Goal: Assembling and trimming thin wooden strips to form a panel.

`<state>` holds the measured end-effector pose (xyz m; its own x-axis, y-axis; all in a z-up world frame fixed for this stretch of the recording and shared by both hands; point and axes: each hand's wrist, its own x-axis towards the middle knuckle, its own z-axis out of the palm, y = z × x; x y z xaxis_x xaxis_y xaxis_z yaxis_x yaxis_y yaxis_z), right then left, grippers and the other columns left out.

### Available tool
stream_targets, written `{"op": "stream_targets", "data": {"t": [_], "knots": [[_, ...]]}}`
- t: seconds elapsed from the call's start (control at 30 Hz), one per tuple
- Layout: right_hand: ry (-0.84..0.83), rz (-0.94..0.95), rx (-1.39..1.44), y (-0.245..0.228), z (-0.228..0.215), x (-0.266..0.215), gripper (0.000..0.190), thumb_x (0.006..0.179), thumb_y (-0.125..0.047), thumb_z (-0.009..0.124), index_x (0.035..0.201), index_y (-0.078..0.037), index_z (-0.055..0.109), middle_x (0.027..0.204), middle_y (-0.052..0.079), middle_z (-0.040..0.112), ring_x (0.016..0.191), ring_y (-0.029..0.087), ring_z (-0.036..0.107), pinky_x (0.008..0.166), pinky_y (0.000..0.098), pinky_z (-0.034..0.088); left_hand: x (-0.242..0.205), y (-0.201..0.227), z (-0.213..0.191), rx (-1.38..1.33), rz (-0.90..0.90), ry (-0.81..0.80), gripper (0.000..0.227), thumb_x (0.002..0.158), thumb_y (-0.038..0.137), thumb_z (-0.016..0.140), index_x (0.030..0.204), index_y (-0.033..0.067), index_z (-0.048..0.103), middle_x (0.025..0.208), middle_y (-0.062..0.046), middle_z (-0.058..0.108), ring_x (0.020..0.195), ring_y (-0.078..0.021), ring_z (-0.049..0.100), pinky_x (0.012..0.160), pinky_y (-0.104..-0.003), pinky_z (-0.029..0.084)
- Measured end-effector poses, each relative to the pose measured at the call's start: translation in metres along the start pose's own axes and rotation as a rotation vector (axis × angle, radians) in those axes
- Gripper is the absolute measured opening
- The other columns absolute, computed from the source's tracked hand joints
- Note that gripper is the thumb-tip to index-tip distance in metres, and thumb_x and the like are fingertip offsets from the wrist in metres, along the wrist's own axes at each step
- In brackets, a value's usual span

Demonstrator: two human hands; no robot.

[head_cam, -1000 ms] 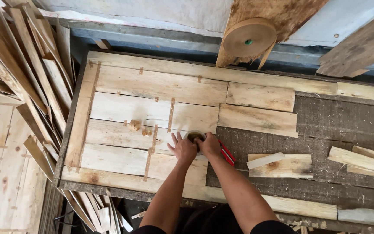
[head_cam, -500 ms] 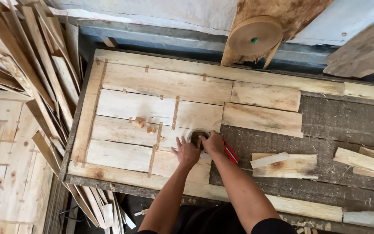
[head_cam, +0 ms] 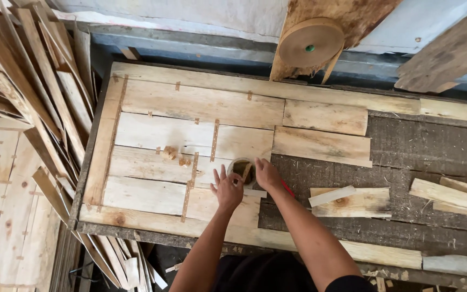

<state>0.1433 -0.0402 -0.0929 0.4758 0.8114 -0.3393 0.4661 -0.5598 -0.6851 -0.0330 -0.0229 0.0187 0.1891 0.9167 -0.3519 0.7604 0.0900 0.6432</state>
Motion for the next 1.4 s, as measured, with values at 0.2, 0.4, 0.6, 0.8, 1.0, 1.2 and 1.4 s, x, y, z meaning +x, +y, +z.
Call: {"op": "stream_targets", "data": {"t": [0.2,0.4,0.6,0.8,1.0,1.2,1.4], "knots": [[0.050,-0.119,0.117,-0.034,-0.017,-0.029,0.036,0.086,-0.028,0.072,0.113,-0.005,0.064,0.096,0.017,0.072,0.090,0.035,0.072,0.080,0.0450,0.057,0.028,-0.024,0.038,0.412,-0.046,0.025,0.028,0.096,0.030,0.059,0.100,0.0117,0.080,0.169,-0.017,0.026,0.161,-0.0369,0.004,0.122,-0.070,0.003],[0.058,-0.133,0.025,-0.057,-0.019,-0.046,0.063,0.072,-0.031,0.090,0.116,-0.001,0.057,0.112,0.018,0.066,0.105,0.037,0.066,0.087,0.0460,0.054,0.015,0.030,-0.007,0.564,-0.110,-0.190,0.025,0.092,0.030,0.065,0.101,0.0135,0.081,0.172,-0.017,0.019,0.161,-0.0371,-0.001,0.122,-0.067,0.001],[0.004,0.138,-0.096,-0.081,-0.022,-0.048,0.067,0.073,-0.039,0.091,0.118,-0.003,0.057,0.122,0.017,0.067,0.114,0.037,0.064,0.088,0.0497,0.054,0.020,0.017,0.008,0.484,-0.101,-0.113,0.024,0.091,0.028,0.065,0.101,0.0115,0.080,0.170,-0.015,0.023,0.160,-0.0352,0.000,0.124,-0.069,0.003],[0.014,0.253,-0.135,-0.071,-0.011,-0.036,0.076,0.069,-0.049,0.090,0.120,-0.003,0.059,0.123,0.019,0.069,0.112,0.039,0.068,0.088,0.0501,0.056,0.028,-0.003,0.016,0.368,-0.072,-0.126,0.028,0.094,0.029,0.059,0.098,0.0112,0.081,0.170,-0.015,0.024,0.161,-0.0359,0.001,0.123,-0.071,0.003],[0.016,0.245,-0.108,-0.076,-0.015,-0.036,0.075,0.066,-0.050,0.091,0.116,-0.001,0.063,0.116,0.022,0.071,0.108,0.039,0.069,0.089,0.0484,0.057,0.015,-0.005,0.005,0.260,-0.019,-0.135,0.022,0.086,0.031,0.064,0.091,0.0151,0.079,0.165,-0.018,0.030,0.159,-0.0382,0.004,0.121,-0.072,0.003],[0.098,0.112,-0.055,-0.049,-0.001,-0.028,0.063,0.074,-0.049,0.085,0.109,0.000,0.064,0.104,0.021,0.071,0.096,0.039,0.070,0.080,0.0493,0.057,0.000,0.008,-0.013,0.153,0.066,0.013,0.012,0.080,0.025,0.074,0.084,0.0158,0.080,0.161,-0.021,0.035,0.156,-0.0401,0.013,0.117,-0.073,0.011],[0.157,-0.187,0.098,-0.032,-0.039,-0.031,0.037,0.098,-0.039,0.067,0.102,-0.001,0.069,0.088,0.015,0.069,0.078,0.032,0.067,0.067,0.0451,0.055,-0.009,0.034,-0.028,-0.082,0.151,0.086,0.013,0.089,0.023,0.070,0.090,0.0100,0.072,0.114,-0.010,0.069,0.114,-0.0302,0.061,0.100,-0.053,0.044]]}}
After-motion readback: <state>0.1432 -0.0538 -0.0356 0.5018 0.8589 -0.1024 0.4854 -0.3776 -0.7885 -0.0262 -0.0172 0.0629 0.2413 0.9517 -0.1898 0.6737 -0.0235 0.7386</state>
